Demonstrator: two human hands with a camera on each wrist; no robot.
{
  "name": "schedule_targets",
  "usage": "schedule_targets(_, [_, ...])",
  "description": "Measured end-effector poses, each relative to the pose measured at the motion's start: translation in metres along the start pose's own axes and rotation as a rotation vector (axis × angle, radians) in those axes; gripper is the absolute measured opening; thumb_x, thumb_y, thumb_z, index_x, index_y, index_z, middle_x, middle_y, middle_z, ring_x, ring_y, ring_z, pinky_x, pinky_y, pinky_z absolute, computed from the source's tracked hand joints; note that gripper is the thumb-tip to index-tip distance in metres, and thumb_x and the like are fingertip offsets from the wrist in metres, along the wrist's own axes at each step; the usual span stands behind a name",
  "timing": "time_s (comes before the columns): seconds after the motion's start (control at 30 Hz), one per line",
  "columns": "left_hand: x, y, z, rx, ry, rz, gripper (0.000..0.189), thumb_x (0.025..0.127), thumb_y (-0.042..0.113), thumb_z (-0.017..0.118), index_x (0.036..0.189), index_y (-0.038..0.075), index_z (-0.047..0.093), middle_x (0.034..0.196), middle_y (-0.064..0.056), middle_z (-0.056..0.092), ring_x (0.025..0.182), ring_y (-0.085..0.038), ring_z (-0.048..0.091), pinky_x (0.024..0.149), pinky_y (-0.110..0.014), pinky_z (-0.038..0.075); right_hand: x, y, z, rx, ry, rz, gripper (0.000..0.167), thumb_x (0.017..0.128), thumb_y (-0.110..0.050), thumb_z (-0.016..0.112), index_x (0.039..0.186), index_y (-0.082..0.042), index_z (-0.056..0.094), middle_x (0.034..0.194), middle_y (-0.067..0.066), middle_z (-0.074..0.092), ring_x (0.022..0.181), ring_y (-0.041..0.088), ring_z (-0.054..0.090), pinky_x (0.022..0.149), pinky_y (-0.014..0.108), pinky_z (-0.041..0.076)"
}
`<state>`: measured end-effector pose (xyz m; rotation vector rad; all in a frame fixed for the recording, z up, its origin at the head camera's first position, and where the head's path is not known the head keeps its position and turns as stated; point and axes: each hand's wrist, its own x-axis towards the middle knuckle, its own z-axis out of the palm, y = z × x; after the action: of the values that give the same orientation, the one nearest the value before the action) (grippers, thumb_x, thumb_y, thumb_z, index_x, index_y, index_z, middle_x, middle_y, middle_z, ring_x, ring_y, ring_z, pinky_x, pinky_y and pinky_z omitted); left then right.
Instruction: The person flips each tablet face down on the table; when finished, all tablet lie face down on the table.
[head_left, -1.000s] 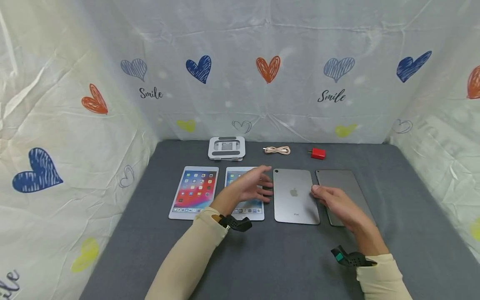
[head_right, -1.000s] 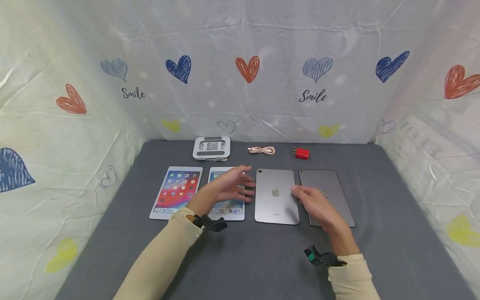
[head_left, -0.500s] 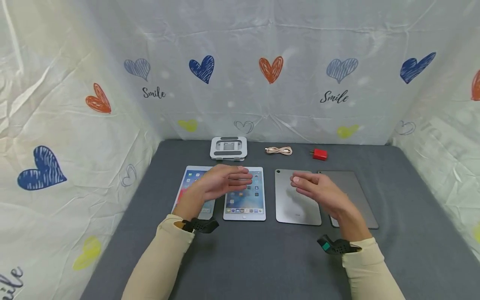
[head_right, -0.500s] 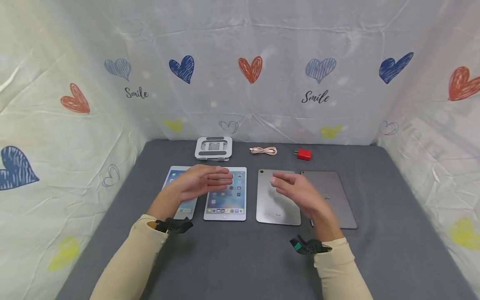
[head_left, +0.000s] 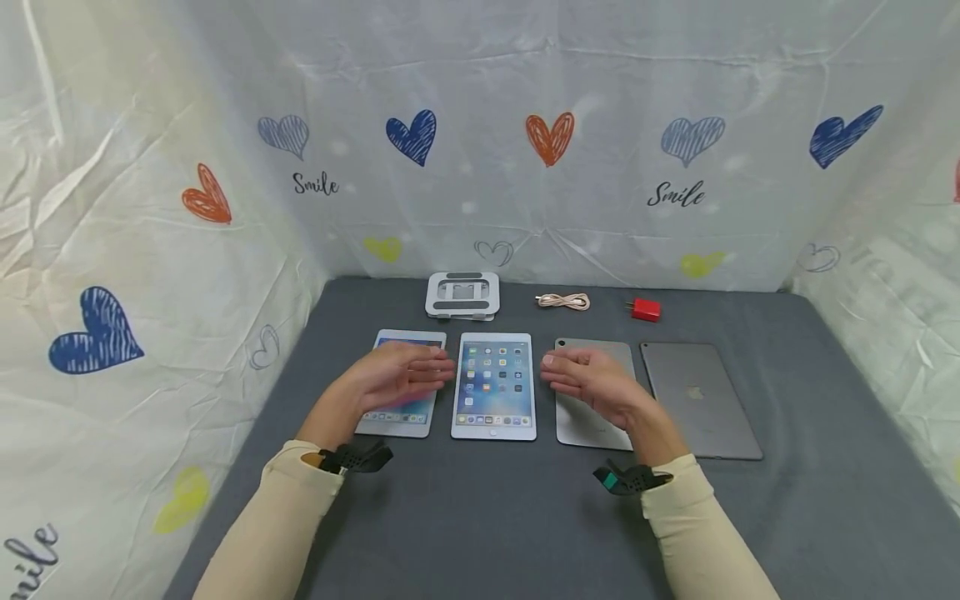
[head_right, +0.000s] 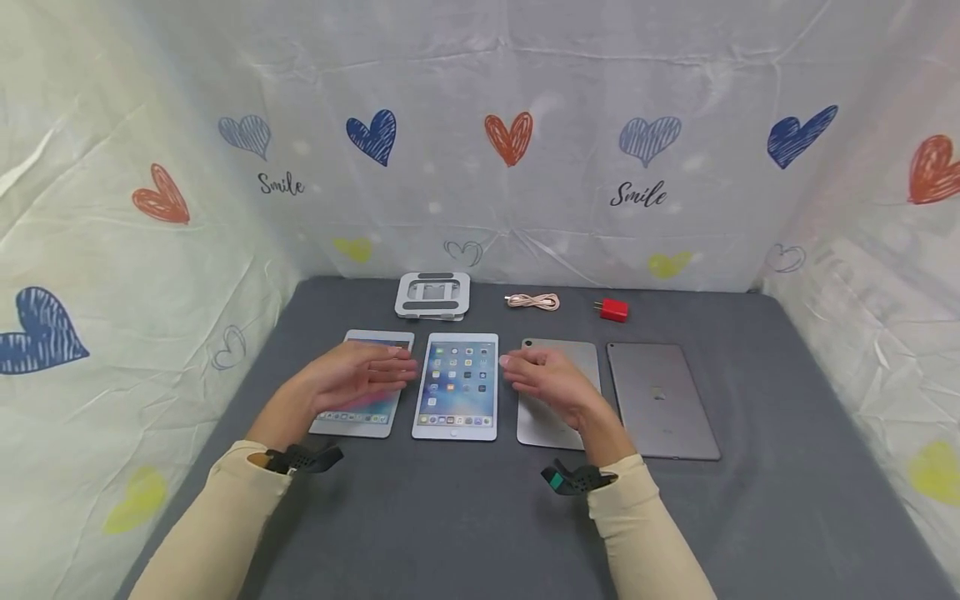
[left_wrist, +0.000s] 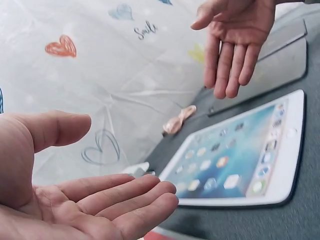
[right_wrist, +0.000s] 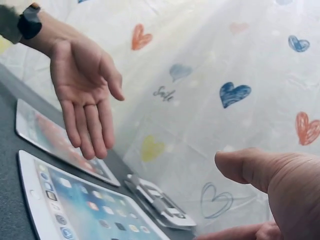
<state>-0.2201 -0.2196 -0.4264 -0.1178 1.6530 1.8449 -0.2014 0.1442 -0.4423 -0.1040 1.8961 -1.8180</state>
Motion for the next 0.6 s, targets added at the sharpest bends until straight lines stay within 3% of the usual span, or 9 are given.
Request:
schedule_targets(0.37, [0.007,-0.015,0.001,0.021,0.027,-0.03,0.06,0.115,0.021,0.057,0.165,-0.006,0.036,0.168,-0.032,0.043,0.155,-0.046,0.049,0.128,-0.054,0.044,0.013,0.01,0.015,-0.028,0.015,0.097,0.06,0.111,-0.029,0.066,0.155,0.01,0.051,0.158,0.025,0.059,0.149,0.037,0.057,0.127,0.048,0.046])
schedule_targets(0.6, [0.011,-0.018,0.006,0.051,0.026,-0.026,0.066,0.115,0.025,0.058,0.167,-0.005,0.032,0.168,-0.032,0.042,0.153,-0.044,0.05,0.129,-0.053,0.044,0.015,0.013,0.016,-0.008,0.038,0.095,0.056,0.112,-0.026,0.063,0.154,0.01,0.053,0.157,0.025,0.059,0.148,0.037,0.058,0.13,0.05,0.042])
